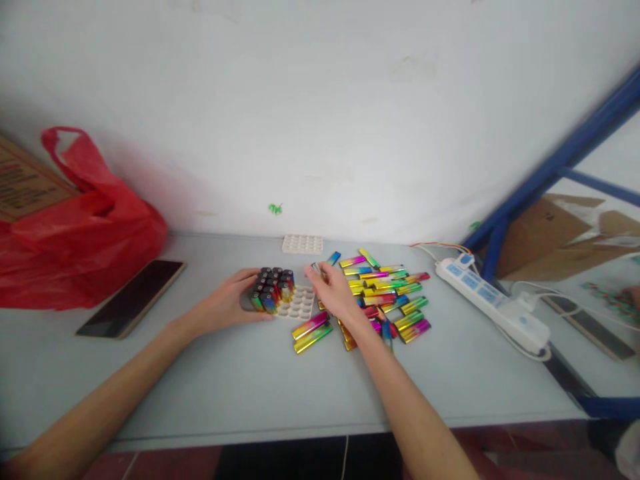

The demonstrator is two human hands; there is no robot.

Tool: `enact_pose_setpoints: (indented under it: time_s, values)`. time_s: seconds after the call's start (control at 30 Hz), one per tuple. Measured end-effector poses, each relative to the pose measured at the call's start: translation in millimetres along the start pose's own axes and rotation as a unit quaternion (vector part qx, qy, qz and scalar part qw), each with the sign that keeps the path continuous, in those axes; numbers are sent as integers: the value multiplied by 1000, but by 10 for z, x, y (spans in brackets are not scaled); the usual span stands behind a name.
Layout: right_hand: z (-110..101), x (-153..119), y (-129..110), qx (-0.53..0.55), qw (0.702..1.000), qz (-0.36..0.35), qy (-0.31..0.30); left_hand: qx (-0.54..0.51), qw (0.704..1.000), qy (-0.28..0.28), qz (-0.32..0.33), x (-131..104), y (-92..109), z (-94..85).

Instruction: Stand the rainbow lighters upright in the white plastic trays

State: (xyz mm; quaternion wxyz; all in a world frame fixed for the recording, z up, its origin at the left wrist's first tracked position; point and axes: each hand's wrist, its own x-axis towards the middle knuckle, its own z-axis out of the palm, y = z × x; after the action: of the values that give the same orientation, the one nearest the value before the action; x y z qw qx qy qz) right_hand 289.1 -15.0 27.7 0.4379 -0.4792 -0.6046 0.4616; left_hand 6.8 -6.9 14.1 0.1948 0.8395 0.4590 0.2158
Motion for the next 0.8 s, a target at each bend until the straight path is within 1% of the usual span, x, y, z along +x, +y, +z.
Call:
enact_pose_setpoints:
  time_s: [0.03, 0.17, 0.27, 0.33, 0.5, 0.6, 0.7, 0.8]
  values:
    - [11, 8, 17, -30, 999, -11, 12, 1, 1000, 3, 0, 0, 0, 2]
    - [40, 3, 7, -109, 994, -9, 30, -6, 1000, 11, 11, 1, -17, 19]
    - [60, -13, -29, -166, 982, -31, 79, -8, 1000, 4, 19, 7, -25, 27]
    - [62, -16, -37, -190, 976, -48, 100, -3, 1000, 1, 20, 9, -19, 24]
    - [32, -20, -29, -183, 977, -53, 94, -1, 1000, -7, 15, 7, 0, 17]
    - [28, -37, -37, -181, 977, -61, 98, -3, 1000, -8, 0, 9, -9, 26]
    - [45, -49, -40, -197, 973, -73, 97, -4, 1000, -1, -7, 9, -22, 38]
    - [59, -57, -40, -219, 970, -64, 85, -4, 1000, 3, 2, 3, -17, 35]
